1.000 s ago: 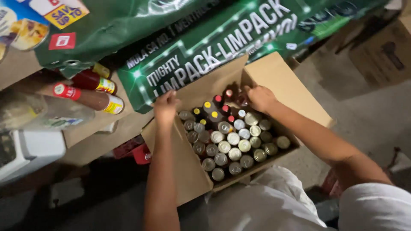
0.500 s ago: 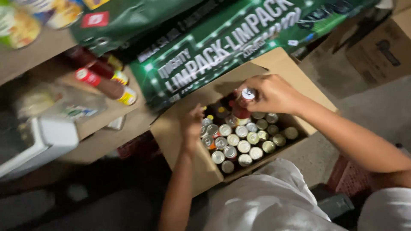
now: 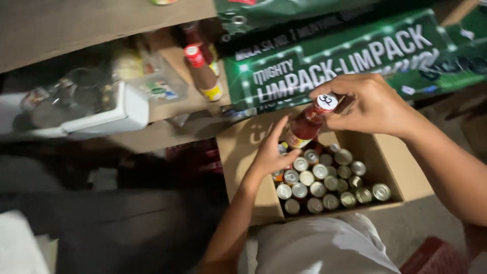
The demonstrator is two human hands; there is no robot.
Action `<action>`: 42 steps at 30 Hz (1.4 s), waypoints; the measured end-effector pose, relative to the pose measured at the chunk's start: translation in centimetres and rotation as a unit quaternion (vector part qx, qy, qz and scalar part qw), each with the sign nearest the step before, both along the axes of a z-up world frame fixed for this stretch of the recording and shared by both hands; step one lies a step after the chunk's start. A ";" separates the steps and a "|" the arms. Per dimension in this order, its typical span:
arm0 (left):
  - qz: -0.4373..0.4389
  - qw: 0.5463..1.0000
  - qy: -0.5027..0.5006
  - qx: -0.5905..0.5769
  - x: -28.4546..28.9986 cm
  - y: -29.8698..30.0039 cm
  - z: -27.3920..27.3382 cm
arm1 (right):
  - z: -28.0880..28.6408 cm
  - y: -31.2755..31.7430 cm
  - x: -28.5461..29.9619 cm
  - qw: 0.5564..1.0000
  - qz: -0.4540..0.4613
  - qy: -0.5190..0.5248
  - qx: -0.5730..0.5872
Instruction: Move canned goods and bottles from a cardboard box onto storage shelves.
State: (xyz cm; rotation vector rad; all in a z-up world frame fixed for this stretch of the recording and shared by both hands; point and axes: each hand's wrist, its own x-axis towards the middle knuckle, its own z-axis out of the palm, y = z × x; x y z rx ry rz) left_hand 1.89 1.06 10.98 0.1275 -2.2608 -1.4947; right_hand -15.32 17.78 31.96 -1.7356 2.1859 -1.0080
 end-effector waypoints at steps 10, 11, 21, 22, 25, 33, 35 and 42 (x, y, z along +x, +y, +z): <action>0.209 0.973 0.050 -0.088 -2.0 -0.5 -0.2 | 0.3 -5.6 0.0 0.997 0.066 0.020 0.026; 0.213 0.972 0.050 -0.089 -2.2 -0.6 -0.4 | 0.0 -5.9 -0.3 0.997 0.071 0.020 0.025; 0.371 0.923 0.088 -0.057 -7.2 -4.8 -2.9 | -2.4 -7.9 -0.8 0.999 0.037 -0.033 -0.012; 0.398 0.913 0.079 -0.047 -7.9 -5.7 -3.2 | -3.2 -7.6 -0.8 0.999 0.007 -0.043 -0.019; 0.442 0.889 0.103 -0.058 -10.6 -9.1 -3.9 | -10.2 -4.8 -1.8 0.987 -0.066 -0.139 0.039; 0.502 0.856 0.110 -0.063 -16.3 -15.7 -4.8 | -27.4 5.2 -2.3 0.951 -0.151 -0.260 0.078; 0.506 0.853 0.115 -0.056 -17.6 -17.0 -5.5 | -28.1 6.9 -1.2 0.950 -0.166 -0.251 0.079; 0.555 0.826 0.042 -0.086 -21.6 -21.6 -7.8 | -32.6 10.3 0.9 0.921 -0.232 -0.277 0.150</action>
